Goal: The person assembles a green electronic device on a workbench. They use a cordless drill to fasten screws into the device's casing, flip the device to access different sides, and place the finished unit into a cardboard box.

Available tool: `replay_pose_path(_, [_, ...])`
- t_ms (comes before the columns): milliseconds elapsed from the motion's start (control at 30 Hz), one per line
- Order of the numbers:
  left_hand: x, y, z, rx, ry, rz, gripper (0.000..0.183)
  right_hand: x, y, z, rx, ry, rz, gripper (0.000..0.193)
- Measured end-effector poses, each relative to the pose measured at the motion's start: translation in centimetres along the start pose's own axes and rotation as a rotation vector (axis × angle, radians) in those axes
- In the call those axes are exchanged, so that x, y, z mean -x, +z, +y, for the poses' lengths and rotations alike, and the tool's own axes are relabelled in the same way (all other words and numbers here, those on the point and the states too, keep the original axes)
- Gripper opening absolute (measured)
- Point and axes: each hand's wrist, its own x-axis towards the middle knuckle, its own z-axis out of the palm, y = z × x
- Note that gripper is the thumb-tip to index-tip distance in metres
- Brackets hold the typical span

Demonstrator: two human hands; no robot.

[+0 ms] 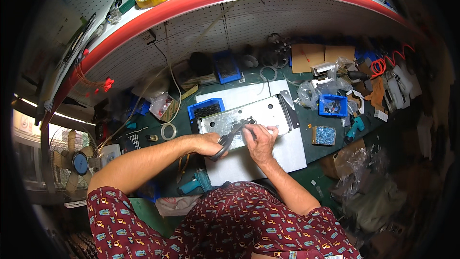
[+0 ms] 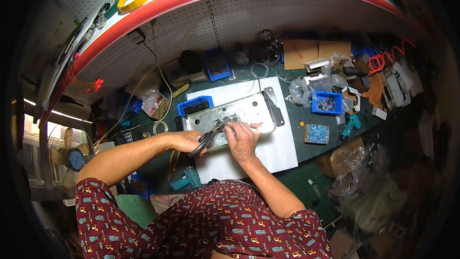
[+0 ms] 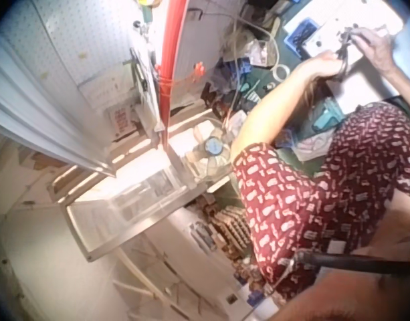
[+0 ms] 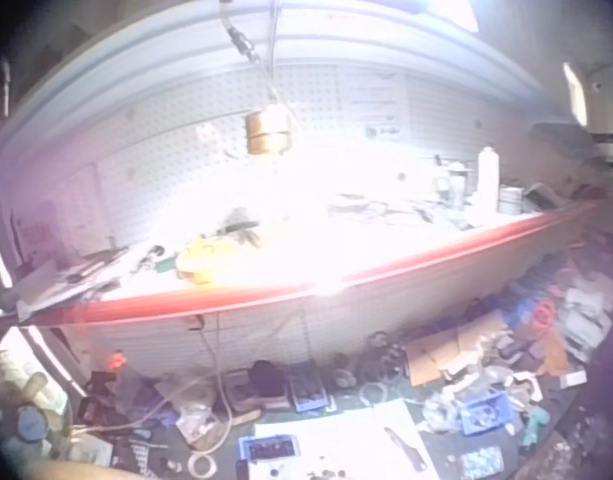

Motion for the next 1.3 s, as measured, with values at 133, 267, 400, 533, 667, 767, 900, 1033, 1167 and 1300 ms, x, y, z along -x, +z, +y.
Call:
replay_pose_path(133, [0.1, 0.3, -0.6, 0.075, 0.017, 0.008, 0.027, 0.0, -0.1, 0.0, 0.01, -0.002, -0.005, 0.01])
replay_pose_path(267, [0.8, 0.3, -0.7, 0.128, -0.025, 0.116, 0.022, 0.2, 0.0, 0.1, -0.001, 0.042, -0.029, 0.01])
replay_pose_path(400, [1.8, -1.8, 0.2, 0.098, 0.072, 0.372, 0.024, 0.1, 0.1, 0.0, 0.012, 0.081, -0.048, 0.011])
replay_pose_path(533, [0.3, -4.6, 0.3, -0.268, 0.106, 0.819, 0.03, 0.0, -0.2, -0.2, 0.031, 0.068, -0.049, 0.017])
replay_pose_path(667, [-4.4, -5.9, -1.1, -0.382, 0.367, 0.861, 0.027, 0.1, -0.8, -0.7, 0.128, 0.127, -0.166, 0.022])
replay_pose_path(767, [-8.2, -5.8, -1.6, -0.223, 0.543, 0.767, 0.035, 0.5, -1.0, -1.4, 0.205, 0.124, -0.157, 0.021])
replay_pose_path(900, [-10.6, -4.9, -1.8, -0.033, 0.662, 0.655, 0.034, 0.9, -0.9, -2.3, 0.128, 0.282, -0.164, 0.021])
replay_pose_path(1033, [-11.0, -4.6, -2.0, 0.003, 0.692, 0.645, 0.027, 1.1, -0.8, -2.6, 0.159, 0.217, -0.111, 0.014])
replay_pose_path(1167, [-10.8, -4.1, -2.0, 0.042, 0.639, 0.666, 0.022, 1.6, -0.6, -2.7, 0.194, 0.23, -0.133, 0.013])
replay_pose_path(1300, [-10.6, -4.2, -1.8, 0.061, 0.6, 0.642, 0.023, 1.7, -0.4, -2.8, 0.171, 0.287, -0.147, 0.015])
